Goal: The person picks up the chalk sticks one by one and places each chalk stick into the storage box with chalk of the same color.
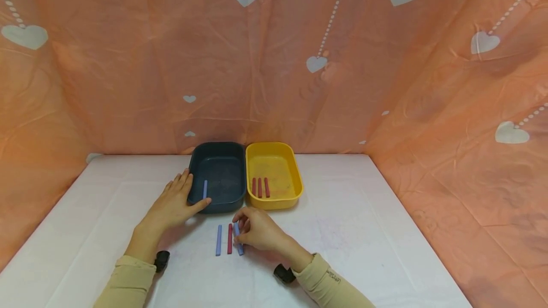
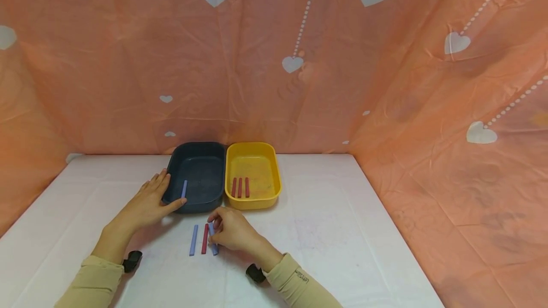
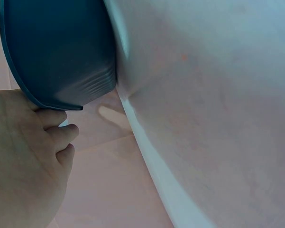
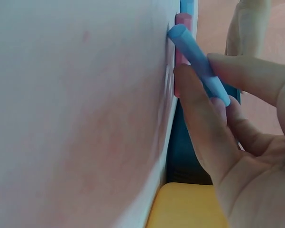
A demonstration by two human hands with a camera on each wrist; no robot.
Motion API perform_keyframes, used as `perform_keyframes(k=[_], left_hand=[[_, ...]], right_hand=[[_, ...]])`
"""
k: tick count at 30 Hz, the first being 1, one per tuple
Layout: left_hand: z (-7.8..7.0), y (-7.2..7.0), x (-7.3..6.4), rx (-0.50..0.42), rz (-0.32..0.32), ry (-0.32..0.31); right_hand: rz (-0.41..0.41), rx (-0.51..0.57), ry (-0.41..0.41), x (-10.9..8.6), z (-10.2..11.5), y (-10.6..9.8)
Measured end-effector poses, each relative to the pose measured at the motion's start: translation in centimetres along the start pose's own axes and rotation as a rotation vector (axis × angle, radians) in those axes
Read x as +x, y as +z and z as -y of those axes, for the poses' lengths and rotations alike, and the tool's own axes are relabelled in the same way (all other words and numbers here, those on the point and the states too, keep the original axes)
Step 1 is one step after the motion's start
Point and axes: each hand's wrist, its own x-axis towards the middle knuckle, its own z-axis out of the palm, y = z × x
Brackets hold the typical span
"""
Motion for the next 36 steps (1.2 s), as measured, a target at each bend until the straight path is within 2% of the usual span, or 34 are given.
perform_keyframes(k=[14, 26, 36], left_hand=[[0.0, 0.0, 0.0, -0.001, -0.003, 0.001], [0.0, 0.0, 0.1, -0.003, -0.002, 0.003], [-0.1, -0.1, -0.1, -0.006, 0.005, -0.008]], right_hand=[[-0.003, 0.069, -0.018, -0.2, 0.5, -0.1], [-0.108, 0.172, -0.057, -0.2, 1.1, -0.7], [-0.196, 0.214, -0.162, 1.1, 1.3, -1.1]])
